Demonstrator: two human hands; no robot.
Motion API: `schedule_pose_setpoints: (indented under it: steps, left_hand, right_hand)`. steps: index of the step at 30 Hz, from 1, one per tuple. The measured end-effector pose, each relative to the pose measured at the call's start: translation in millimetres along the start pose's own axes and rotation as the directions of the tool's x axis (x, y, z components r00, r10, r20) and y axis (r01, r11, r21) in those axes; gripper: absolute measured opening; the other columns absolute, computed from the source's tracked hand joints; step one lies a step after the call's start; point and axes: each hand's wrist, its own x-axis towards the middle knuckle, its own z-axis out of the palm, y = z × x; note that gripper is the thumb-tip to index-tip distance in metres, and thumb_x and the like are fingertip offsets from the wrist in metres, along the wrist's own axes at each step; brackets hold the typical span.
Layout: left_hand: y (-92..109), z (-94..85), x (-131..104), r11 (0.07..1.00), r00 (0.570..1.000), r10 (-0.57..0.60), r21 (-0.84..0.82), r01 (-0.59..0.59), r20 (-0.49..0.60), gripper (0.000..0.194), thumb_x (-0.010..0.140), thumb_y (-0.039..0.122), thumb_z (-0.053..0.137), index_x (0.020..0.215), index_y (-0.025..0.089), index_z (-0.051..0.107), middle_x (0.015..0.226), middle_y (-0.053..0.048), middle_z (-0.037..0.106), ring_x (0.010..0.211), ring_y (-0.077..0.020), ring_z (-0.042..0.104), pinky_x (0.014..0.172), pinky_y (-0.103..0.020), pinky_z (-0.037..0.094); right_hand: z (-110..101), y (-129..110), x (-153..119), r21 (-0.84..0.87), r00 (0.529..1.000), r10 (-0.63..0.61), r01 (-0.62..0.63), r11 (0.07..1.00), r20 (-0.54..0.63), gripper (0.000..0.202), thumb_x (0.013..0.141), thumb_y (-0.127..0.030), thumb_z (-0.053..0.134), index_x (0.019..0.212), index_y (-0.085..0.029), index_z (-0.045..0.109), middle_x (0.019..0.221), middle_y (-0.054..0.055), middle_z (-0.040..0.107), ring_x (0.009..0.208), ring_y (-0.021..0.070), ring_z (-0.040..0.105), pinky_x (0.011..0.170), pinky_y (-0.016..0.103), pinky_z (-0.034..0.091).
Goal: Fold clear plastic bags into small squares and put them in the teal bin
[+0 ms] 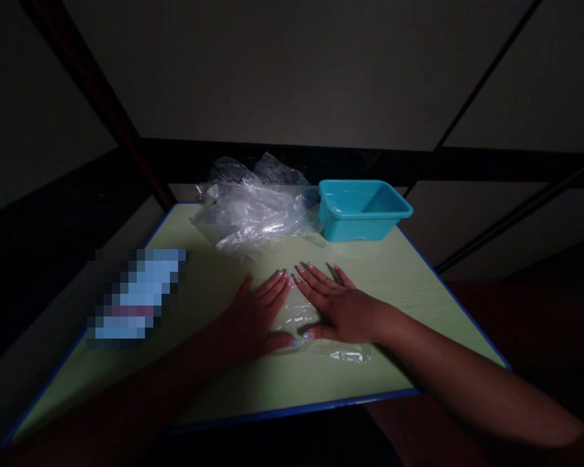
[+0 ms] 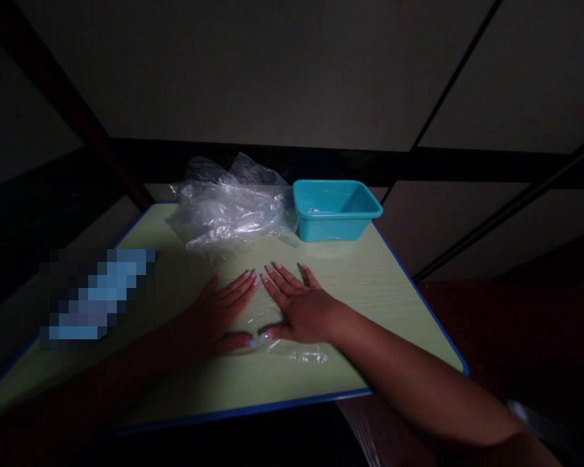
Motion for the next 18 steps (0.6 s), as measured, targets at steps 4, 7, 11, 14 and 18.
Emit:
schedule_pose_setpoints:
  steps: [4, 7, 11, 14, 18]
  left_hand:
    - [-5.8, 1.9, -1.3, 1.0, 1.0, -0.007, 0.004, 0.007, 0.003, 0.086, 0.09, 0.069, 0.03, 0.153, 0.011, 0.017, 0.156, -0.02, 0.021, 0.146, -0.0322, 0.019, 0.113, -0.059, 0.011]
    - [-8.5, -0.4, -2.1, 1.0, 0.999, -0.013, 0.013, 0.014, -0.046, 0.083, 0.092, 0.067, 0.029, 0.152, 0.011, 0.02, 0.156, -0.02, 0.024, 0.145, -0.0332, 0.019, 0.112, -0.06, 0.014]
    - [-11.1, -3.2, -3.8, 0.999, 0.994, -0.038, 0.011, 0.04, -0.101, 0.083, 0.092, 0.068, 0.027, 0.152, 0.011, 0.021, 0.155, -0.02, 0.025, 0.145, -0.0326, 0.021, 0.113, -0.058, 0.011]
    - [-11.0, -4.8, -4.9, 0.999, 0.997, -0.041, -0.016, 0.04, -0.07, 0.088, 0.089, 0.071, 0.03, 0.152, 0.011, 0.02, 0.156, -0.02, 0.023, 0.145, -0.0326, 0.022, 0.113, -0.057, 0.012]
    - [-8.6, -7.6, -4.9, 0.995, 0.996, -0.087, -0.036, 0.088, 0.033, 0.09, 0.088, 0.071, 0.034, 0.152, 0.009, 0.02, 0.156, -0.021, 0.019, 0.145, -0.0331, 0.019, 0.111, -0.061, 0.016]
  right_hand:
    - [1.3, 3.4, -1.6, -0.003, 1.0, -0.015, 0.014, 1.0, -0.026, 0.093, 0.088, -0.063, 0.049, 0.154, -0.015, 0.005, 0.158, 0.016, -0.001, 0.146, 0.0327, -0.003, 0.112, 0.063, 0.0]
    - [1.0, 5.8, -1.8, 0.003, 0.998, -0.025, 0.026, 1.0, -0.051, 0.091, 0.09, -0.063, 0.046, 0.154, -0.015, 0.004, 0.158, 0.016, -0.003, 0.146, 0.0328, -0.003, 0.112, 0.064, 0.001]
    - [2.1, 4.0, -1.9, -0.002, 0.997, -0.018, 0.018, 1.0, -0.076, 0.092, 0.091, -0.063, 0.044, 0.153, -0.012, -0.001, 0.158, 0.015, -0.003, 0.146, 0.0305, -0.003, 0.113, 0.062, -0.002]
    - [4.7, -0.5, -2.2, 0.008, 0.996, -0.054, 0.055, 0.998, -0.069, 0.093, 0.091, -0.062, 0.046, 0.153, -0.012, -0.001, 0.157, 0.016, -0.001, 0.147, 0.0295, -0.001, 0.113, 0.06, -0.005]
    - [6.2, -5.2, -1.3, 0.017, 0.998, -0.068, 0.069, 0.998, -0.016, 0.092, 0.091, -0.059, 0.048, 0.153, -0.011, 0.0, 0.157, 0.017, 0.0, 0.147, 0.0273, 0.001, 0.113, 0.059, -0.007]
